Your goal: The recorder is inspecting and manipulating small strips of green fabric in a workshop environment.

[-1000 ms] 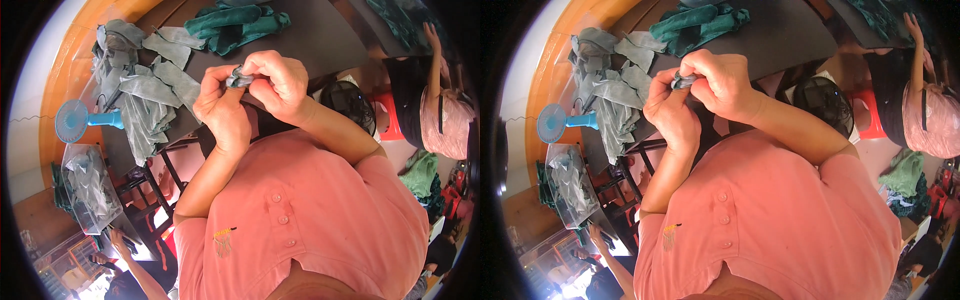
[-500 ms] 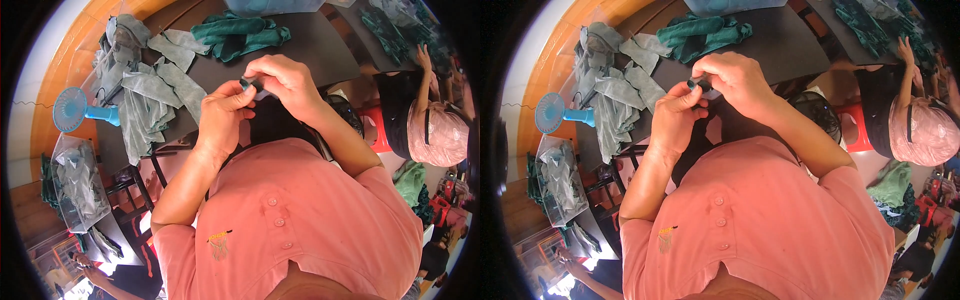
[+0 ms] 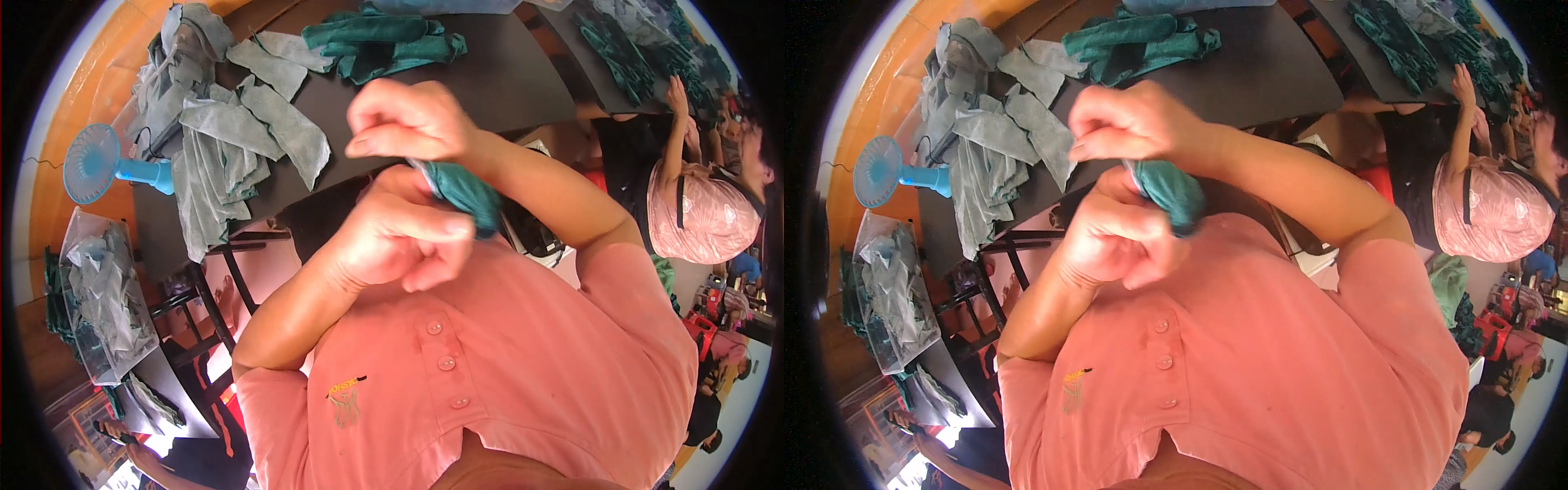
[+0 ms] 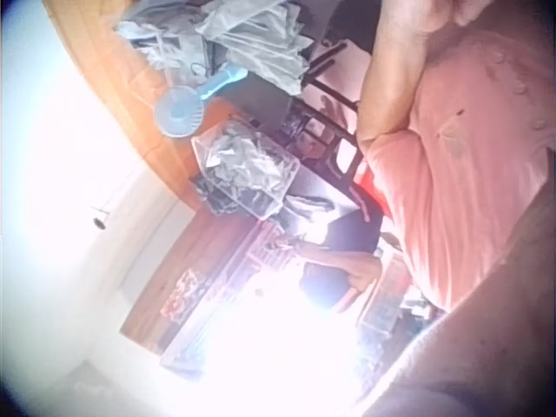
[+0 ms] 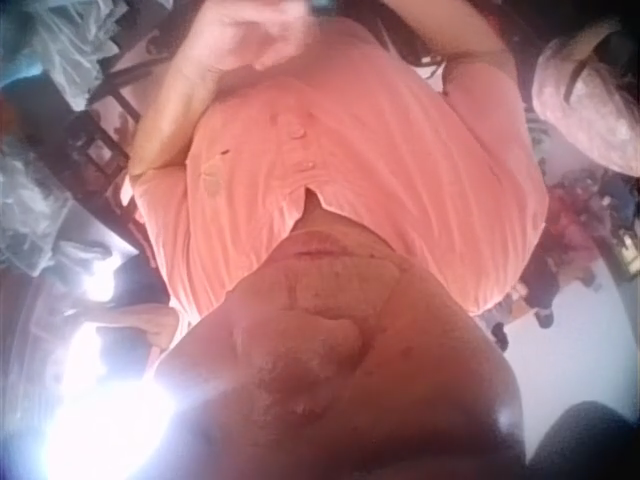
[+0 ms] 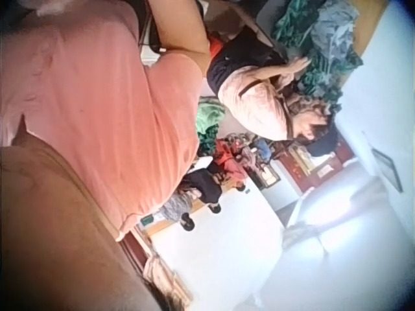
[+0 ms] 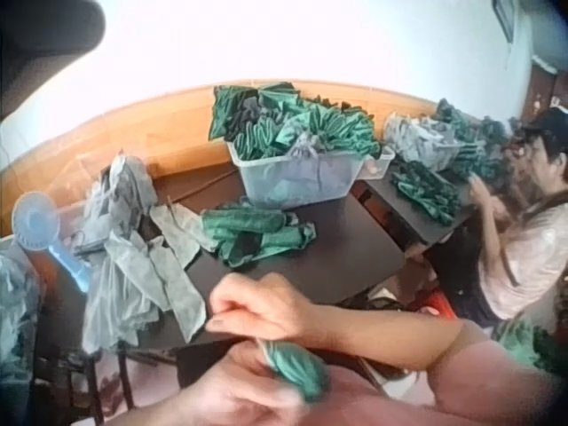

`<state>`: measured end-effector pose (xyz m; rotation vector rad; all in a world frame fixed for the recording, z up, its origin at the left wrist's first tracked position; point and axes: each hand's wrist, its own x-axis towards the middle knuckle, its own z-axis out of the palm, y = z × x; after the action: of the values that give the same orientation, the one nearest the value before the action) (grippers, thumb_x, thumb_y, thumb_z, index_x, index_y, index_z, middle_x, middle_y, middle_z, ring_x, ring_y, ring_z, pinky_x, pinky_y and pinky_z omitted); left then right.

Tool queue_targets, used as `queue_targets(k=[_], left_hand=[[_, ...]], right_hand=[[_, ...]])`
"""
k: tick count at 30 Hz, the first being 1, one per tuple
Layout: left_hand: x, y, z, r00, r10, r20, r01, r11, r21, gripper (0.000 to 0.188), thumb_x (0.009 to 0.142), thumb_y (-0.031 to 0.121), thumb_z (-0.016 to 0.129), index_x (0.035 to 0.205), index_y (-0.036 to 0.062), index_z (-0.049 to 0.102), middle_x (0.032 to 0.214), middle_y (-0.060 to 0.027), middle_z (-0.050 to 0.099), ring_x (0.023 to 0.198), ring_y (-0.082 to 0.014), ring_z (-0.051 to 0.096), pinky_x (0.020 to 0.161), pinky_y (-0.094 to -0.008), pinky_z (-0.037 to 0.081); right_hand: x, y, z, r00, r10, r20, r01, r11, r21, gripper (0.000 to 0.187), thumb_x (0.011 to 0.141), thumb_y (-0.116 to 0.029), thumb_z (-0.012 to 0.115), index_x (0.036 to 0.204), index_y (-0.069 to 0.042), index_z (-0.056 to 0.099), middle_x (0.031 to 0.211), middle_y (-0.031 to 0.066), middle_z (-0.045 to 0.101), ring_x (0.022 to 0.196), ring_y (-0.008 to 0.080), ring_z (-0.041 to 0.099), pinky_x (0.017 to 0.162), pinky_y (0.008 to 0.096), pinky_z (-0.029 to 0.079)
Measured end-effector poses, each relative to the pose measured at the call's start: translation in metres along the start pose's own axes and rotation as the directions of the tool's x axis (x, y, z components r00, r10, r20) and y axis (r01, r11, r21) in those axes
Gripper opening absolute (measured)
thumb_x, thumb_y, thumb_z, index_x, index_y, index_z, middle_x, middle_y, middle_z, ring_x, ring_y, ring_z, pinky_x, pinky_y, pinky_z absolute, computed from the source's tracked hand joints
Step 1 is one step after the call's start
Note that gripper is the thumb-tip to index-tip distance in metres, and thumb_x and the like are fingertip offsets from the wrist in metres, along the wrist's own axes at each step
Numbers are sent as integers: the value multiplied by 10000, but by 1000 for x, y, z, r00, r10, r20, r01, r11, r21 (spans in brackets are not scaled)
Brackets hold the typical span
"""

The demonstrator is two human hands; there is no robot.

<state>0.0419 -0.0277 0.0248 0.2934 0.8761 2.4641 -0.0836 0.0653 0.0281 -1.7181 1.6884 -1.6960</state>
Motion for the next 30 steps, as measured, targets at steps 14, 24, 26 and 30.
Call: queue_targets(k=[14, 24, 26, 30], left_hand=[[-7, 4, -29, 985, 82, 153, -69, 994, -90, 895, 993, 614, 197, 857, -179, 589, 657, -226, 613, 370, -173, 472, 398, -261, 397], [-1, 3, -27, 1000, 7, 12, -6, 997, -75, 905, 931, 702, 277, 844, -132, 617, 625, -178, 620, 384, -173, 474, 439, -282, 397], [-1, 3, -25, 1000, -5, -21, 3, 998, -67, 902, 928, 705, 282, 835, -127, 619, 623, -175, 620, 385, -179, 475, 440, -284, 397], [-2, 2, -25, 996, 14, -92, -18, 999, -48, 828, 970, 624, 294, 786, -110, 628, 660, -192, 633, 389, -191, 482, 449, -297, 411]], right_hand=[[-10, -27, -50, 975, -141, -171, 133, 989, -57, 205, 702, 82, 671, 894, 59, 603, 880, 142, 588, 770, 199, 549, 721, 296, 442], [-17, -41, -57, 945, -326, -27, 293, 879, -375, 235, 655, 59, 731, 865, 37, 627, 767, 112, 611, 647, 223, 574, 545, 307, 454], [-18, -38, -59, 939, -343, 4, 316, 859, -403, 247, 646, 63, 727, 868, 31, 624, 764, 106, 607, 626, 217, 570, 526, 304, 448], [-17, -37, -60, 932, -345, 113, 350, 773, -529, 237, 637, 33, 695, 825, -32, 566, 731, 52, 557, 586, 216, 549, 487, 327, 427]])
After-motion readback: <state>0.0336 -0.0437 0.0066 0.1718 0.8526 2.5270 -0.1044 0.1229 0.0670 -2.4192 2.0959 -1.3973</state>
